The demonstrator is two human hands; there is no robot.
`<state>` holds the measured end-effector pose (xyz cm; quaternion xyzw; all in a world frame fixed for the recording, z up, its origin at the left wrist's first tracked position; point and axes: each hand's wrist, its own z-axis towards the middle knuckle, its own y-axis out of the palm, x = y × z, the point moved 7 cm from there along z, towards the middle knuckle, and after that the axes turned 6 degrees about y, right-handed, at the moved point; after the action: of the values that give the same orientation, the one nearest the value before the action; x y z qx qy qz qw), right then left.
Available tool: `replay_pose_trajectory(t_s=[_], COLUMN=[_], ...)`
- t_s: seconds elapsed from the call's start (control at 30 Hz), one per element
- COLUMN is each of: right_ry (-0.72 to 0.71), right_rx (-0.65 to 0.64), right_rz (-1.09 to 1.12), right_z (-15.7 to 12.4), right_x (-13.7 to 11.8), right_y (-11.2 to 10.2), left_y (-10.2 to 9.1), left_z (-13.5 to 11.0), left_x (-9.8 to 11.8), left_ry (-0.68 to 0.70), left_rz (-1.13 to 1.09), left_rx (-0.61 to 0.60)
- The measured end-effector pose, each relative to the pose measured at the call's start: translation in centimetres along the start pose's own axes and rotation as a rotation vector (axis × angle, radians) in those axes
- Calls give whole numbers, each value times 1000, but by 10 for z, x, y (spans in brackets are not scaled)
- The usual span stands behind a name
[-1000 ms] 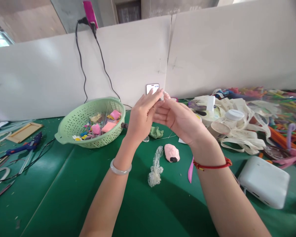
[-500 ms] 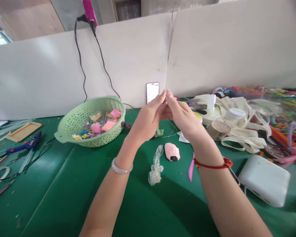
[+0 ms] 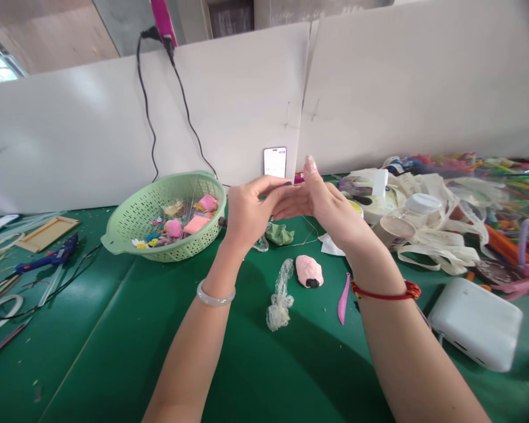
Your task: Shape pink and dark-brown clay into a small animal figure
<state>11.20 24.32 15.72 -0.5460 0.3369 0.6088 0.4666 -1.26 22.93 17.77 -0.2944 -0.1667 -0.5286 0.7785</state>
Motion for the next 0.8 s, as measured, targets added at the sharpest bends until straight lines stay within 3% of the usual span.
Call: replay_pose_trajectory(t_s=[0.3, 0.53, 0.8], right_ry=[-19, -108, -121], right_rx=[118, 164, 0], right_rz=[66, -193, -203], right_z=[-4, -6, -5], right_x=[-13, -15, -13], right_y=[-13, -13, -13], left_y=[-9, -5, 0], left_z=[-1, 0, -3], left_x=[-4, 8, 11], left_ry=[-33, 38, 92], left_rz=[63, 127, 92], left_rx=[103, 8, -96])
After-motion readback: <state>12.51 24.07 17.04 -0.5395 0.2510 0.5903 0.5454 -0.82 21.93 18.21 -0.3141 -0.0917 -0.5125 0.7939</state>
